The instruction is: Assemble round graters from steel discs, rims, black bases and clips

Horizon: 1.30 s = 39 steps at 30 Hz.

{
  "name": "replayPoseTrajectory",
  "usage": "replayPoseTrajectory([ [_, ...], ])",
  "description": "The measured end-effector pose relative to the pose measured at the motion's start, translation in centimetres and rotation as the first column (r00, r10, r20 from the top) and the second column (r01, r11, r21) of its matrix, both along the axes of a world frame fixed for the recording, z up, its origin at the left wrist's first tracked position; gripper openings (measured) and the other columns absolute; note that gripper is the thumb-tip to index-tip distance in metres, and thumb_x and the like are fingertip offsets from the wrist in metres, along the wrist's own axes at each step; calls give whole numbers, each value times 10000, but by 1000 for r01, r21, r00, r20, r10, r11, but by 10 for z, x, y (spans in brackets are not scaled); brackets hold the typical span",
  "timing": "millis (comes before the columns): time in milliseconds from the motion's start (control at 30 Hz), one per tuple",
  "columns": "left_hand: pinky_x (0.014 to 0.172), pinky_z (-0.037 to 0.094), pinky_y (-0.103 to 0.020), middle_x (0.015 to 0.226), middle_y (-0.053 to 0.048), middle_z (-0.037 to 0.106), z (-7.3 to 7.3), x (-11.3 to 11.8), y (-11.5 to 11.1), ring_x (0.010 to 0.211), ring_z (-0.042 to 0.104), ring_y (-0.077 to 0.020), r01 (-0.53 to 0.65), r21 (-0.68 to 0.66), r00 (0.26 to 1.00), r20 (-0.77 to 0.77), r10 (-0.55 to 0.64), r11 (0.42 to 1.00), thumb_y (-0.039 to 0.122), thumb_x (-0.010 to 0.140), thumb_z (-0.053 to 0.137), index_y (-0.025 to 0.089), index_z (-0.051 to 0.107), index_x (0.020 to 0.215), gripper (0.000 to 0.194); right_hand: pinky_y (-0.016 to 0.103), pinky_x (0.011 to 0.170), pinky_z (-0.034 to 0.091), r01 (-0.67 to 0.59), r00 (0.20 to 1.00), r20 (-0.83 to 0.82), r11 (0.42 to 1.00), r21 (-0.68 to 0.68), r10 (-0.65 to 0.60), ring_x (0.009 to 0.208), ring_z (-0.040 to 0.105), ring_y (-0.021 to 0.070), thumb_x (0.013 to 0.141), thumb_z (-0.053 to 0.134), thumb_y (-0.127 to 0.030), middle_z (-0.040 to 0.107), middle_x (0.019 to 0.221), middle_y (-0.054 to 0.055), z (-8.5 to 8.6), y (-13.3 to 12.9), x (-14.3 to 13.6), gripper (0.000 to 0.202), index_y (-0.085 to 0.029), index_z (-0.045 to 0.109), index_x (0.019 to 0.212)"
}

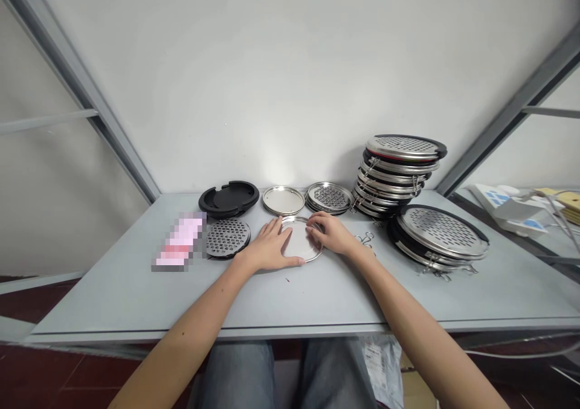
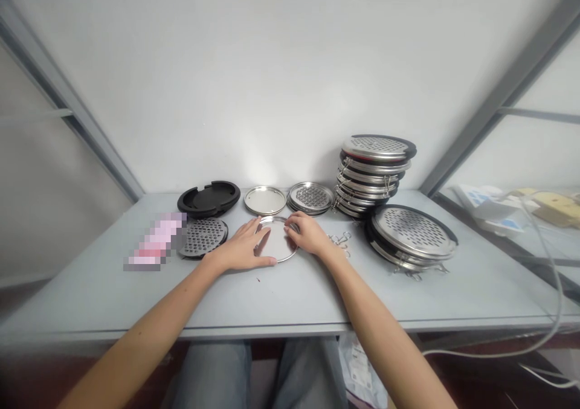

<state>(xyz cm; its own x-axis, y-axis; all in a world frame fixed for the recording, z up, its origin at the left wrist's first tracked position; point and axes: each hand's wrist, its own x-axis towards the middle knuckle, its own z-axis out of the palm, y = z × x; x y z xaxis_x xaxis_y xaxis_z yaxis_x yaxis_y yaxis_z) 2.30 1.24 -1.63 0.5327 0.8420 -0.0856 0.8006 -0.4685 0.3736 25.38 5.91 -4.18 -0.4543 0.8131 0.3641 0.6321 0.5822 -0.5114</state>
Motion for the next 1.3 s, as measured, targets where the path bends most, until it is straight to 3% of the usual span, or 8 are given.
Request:
replayPoseTrajectory([
  [267,1138,162,-480,1591,-165,47,3,1,-3,1462,13,-340,-9,9,1000,30,9,1000,793,737,475,203,256,1466,963,370,890,477,-15,1000,-15,1000,15,15,944,612,219,859,531,-188,639,1030,108,-1,2,1,172,-171,685,934],
  [1033,1149,153,-472,1584,-158,116,-1,0,-2,1461,57,-336,30,54,999,15,-31,998,766,791,426,198,322,1431,862,358,888,468,-11,1000,-7,1000,10,11,937,609,218,868,536,-247,641,1024,100,0,2,1,178,-168,683,931],
  [1167,1139,190,-468,1564,-170,189,-3,4,-1,1445,152,-335,-38,127,999,38,34,991,672,871,392,180,351,1417,736,356,883,469,-18,1000,-7,1000,14,18,930,612,216,869,531,-246,641,1021,99,-1,2,1,177,-169,682,922],
  [1300,1142,192,-471,1512,-162,313,-3,6,3,1415,238,-317,-195,287,981,73,182,938,504,947,359,154,435,1363,549,349,877,469,-18,1000,-1,1000,15,18,923,613,215,864,534,-239,641,1017,102,1,0,1,175,-168,683,921],
])
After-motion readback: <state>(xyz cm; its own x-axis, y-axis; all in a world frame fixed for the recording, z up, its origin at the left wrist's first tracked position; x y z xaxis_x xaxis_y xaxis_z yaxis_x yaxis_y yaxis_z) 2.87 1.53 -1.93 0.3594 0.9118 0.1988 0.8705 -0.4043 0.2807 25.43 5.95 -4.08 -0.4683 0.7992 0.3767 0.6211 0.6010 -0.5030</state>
